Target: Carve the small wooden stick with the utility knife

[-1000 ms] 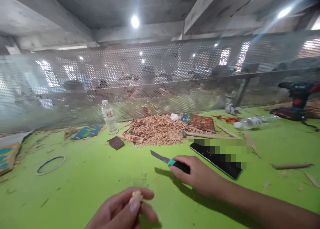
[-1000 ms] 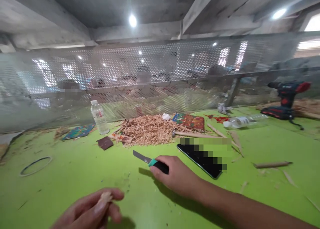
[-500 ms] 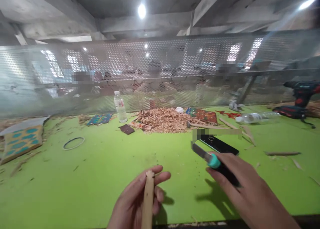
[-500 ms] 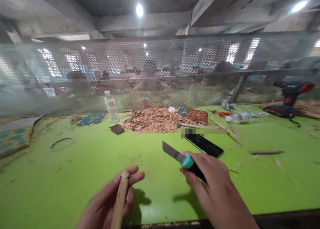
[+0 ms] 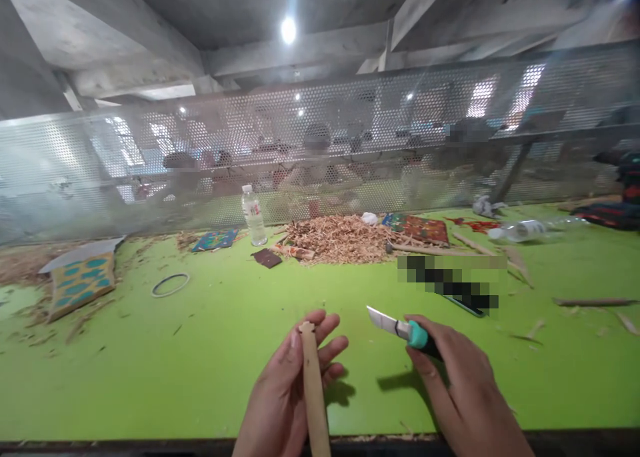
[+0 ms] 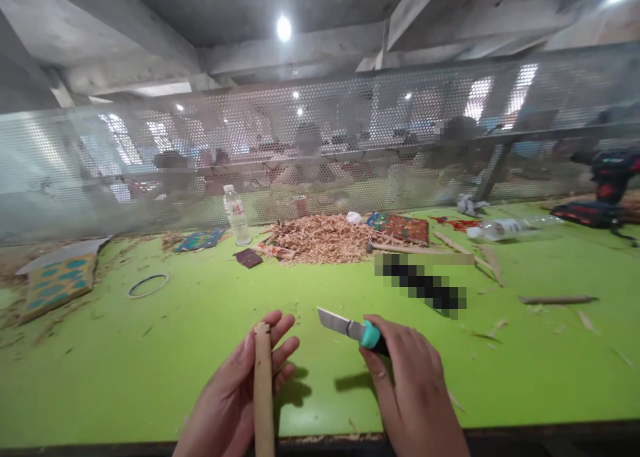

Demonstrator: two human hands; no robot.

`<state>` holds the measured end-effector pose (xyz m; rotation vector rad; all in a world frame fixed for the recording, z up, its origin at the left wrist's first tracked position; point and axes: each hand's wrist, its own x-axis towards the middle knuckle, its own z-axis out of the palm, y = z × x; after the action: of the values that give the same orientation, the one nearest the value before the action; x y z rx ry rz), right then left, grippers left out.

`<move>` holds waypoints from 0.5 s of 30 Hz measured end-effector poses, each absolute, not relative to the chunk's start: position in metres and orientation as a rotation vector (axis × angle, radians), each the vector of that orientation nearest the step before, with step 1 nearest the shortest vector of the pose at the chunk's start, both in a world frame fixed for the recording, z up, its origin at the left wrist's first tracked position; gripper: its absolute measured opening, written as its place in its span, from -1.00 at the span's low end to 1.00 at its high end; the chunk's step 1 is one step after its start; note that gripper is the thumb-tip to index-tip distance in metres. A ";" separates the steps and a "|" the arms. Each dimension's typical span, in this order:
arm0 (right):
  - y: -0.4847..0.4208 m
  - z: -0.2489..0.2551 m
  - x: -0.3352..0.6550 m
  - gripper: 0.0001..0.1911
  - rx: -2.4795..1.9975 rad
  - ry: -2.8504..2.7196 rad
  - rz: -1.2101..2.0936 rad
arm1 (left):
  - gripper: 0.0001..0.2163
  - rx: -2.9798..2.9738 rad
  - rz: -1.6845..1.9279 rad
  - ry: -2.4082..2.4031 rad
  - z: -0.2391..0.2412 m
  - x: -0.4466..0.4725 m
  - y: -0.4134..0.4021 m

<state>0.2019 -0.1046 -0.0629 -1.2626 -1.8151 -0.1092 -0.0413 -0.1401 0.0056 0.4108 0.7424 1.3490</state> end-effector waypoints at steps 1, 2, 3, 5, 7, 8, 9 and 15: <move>-0.106 -0.063 0.202 -0.66 -1.260 -1.822 -0.102 | -0.74 0.420 1.348 0.739 0.005 -0.042 -0.141; -0.106 -0.064 0.203 -0.66 -1.262 -1.826 -0.095 | -0.74 0.429 1.346 0.741 0.004 -0.043 -0.141; -0.107 -0.064 0.203 -0.66 -1.265 -1.829 -0.089 | -0.75 0.436 1.341 0.747 0.004 -0.044 -0.141; -0.107 -0.064 0.202 -0.66 -1.267 -1.833 -0.085 | -0.76 0.440 1.330 0.763 0.004 -0.045 -0.141; -0.107 -0.063 0.202 -0.66 -1.271 -1.829 -0.083 | -0.77 0.438 1.327 0.770 0.004 -0.046 -0.141; -0.107 -0.062 0.202 -0.66 -1.275 -1.827 -0.081 | -0.77 0.438 1.325 0.772 0.004 -0.047 -0.141; -0.107 -0.061 0.202 -0.66 -1.277 -1.829 -0.079 | -0.76 0.438 1.322 0.775 0.004 -0.047 -0.140; -0.105 -0.062 0.203 -0.68 -1.235 -1.888 -0.073 | -0.73 0.521 1.280 0.779 0.002 -0.046 -0.141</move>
<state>0.2026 -0.1049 -0.0616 -1.2348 -1.8885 -0.0730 -0.0463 -0.1407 0.0016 0.5215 0.7788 1.2798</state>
